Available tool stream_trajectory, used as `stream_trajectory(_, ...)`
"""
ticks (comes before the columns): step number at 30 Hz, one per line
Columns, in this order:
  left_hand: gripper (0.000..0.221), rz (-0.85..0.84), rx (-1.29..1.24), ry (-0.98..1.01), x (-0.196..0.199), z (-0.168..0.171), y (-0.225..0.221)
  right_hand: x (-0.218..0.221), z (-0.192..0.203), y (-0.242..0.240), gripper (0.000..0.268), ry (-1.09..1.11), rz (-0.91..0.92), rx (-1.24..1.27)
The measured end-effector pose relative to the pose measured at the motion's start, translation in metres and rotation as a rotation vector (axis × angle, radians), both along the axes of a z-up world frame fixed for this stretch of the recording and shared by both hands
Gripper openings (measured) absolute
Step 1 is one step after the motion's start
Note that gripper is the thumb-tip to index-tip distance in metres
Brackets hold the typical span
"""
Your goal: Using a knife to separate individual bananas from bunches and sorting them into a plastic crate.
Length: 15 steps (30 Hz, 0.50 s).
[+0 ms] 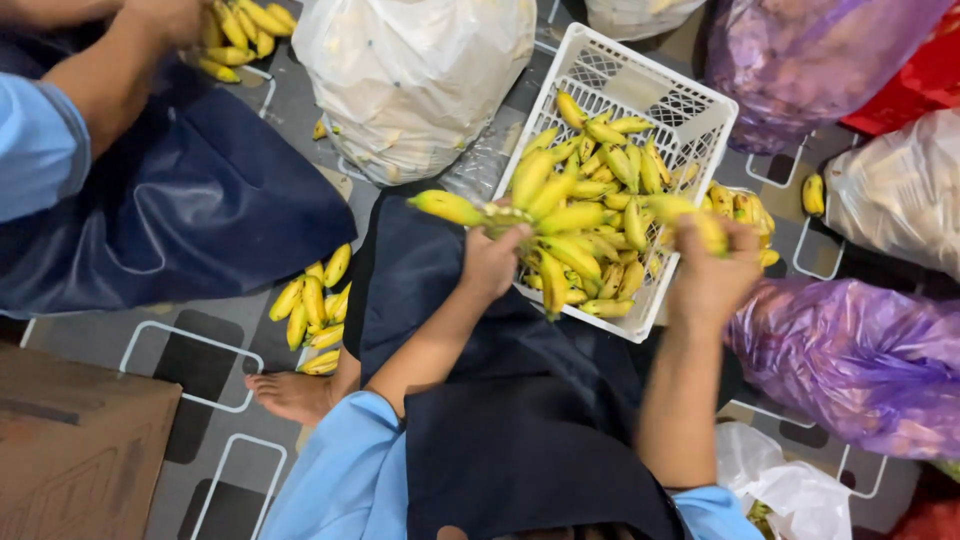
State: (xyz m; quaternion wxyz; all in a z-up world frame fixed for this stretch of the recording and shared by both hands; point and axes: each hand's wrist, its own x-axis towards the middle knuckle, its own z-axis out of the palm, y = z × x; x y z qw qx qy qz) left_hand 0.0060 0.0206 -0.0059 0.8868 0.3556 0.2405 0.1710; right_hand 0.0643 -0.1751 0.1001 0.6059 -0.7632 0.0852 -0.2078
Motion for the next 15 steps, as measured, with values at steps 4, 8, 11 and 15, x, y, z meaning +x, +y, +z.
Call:
stream_trajectory(4,0.027,-0.016,-0.437,-0.088,0.000,-0.025,0.034,-0.019,0.045,0.018,0.019,0.038,0.228,0.077)
stream_trajectory(8,0.045,0.072,-0.129,0.359,0.009,-0.009,0.033,-0.060,0.028,0.096,0.036,0.358,0.488,-0.229)
stream_trajectory(11,0.056,0.004,-0.077,0.490,0.000,0.010,0.039,-0.100,0.027,0.148,0.047,0.353,0.850,-0.180)
stream_trajectory(15,0.043,-0.082,-0.325,0.370,-0.014,0.013,0.042,-0.113,0.025,0.157,0.052,-0.184,1.012,-0.329)
